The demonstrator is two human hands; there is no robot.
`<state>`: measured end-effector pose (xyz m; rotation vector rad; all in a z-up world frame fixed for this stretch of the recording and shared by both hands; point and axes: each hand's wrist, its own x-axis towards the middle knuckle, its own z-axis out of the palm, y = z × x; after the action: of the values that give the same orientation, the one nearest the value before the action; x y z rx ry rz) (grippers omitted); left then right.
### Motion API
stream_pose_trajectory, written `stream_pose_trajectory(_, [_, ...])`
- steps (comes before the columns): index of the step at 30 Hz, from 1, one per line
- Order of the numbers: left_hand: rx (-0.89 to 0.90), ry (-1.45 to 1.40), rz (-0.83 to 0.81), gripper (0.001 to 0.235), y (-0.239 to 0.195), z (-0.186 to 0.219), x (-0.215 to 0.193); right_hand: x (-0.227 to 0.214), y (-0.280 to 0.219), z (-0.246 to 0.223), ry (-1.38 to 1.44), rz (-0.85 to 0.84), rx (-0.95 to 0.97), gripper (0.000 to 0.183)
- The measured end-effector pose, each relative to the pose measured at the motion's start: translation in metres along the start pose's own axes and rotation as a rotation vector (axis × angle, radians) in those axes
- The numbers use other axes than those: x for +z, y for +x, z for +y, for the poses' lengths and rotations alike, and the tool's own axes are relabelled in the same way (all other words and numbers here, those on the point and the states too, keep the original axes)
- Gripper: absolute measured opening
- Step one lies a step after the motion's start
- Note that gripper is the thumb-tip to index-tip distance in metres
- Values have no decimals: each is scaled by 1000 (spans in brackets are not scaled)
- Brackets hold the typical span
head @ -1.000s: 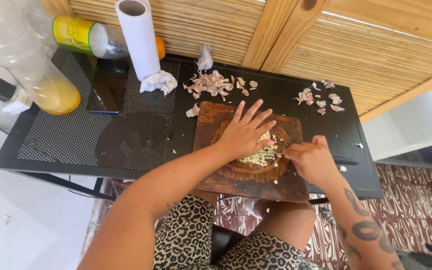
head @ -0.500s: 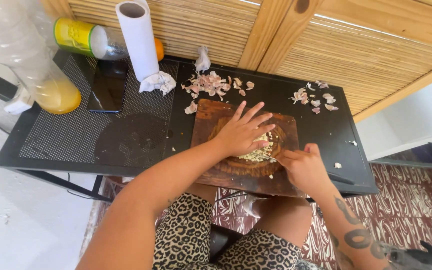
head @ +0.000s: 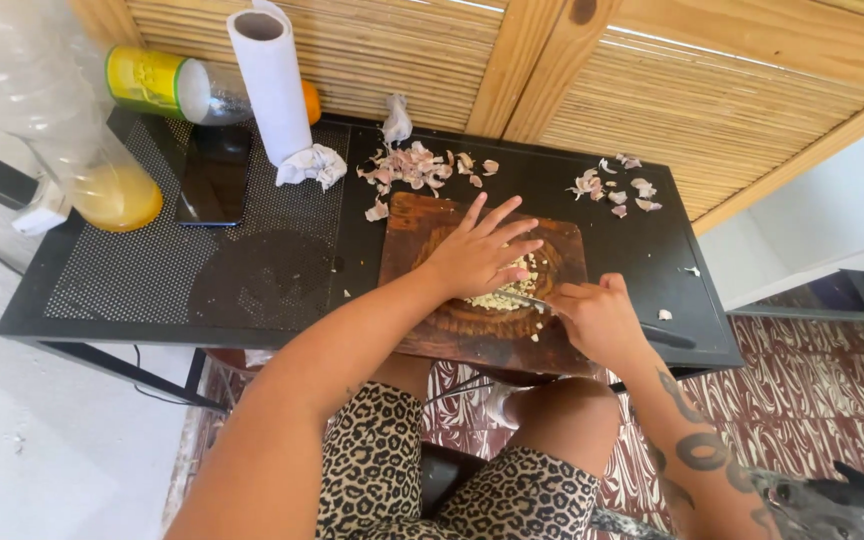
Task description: Mincing garlic cloves on a wooden cutting board using a knife.
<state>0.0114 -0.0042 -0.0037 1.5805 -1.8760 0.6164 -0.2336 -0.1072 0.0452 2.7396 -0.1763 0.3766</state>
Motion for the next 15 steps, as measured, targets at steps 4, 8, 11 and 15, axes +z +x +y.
stream_pose_trajectory(4, [-1, -35, 16, 52, -6, 0, 1, -34, 10, -8, -61, 42, -51, 13])
stream_pose_trajectory(8, [-14, -41, 16, 53, -2, -2, 2, -19, 4, -6, -40, 29, -7, 10])
stream_pose_trajectory(11, [27, -17, 16, 55, -2, -3, -1, -18, 3, -7, -26, 10, 12, 9])
stream_pose_trajectory(15, [1, 100, 56, 66, 21, 3, -22, -39, -1, -7, 75, -32, 126, 19])
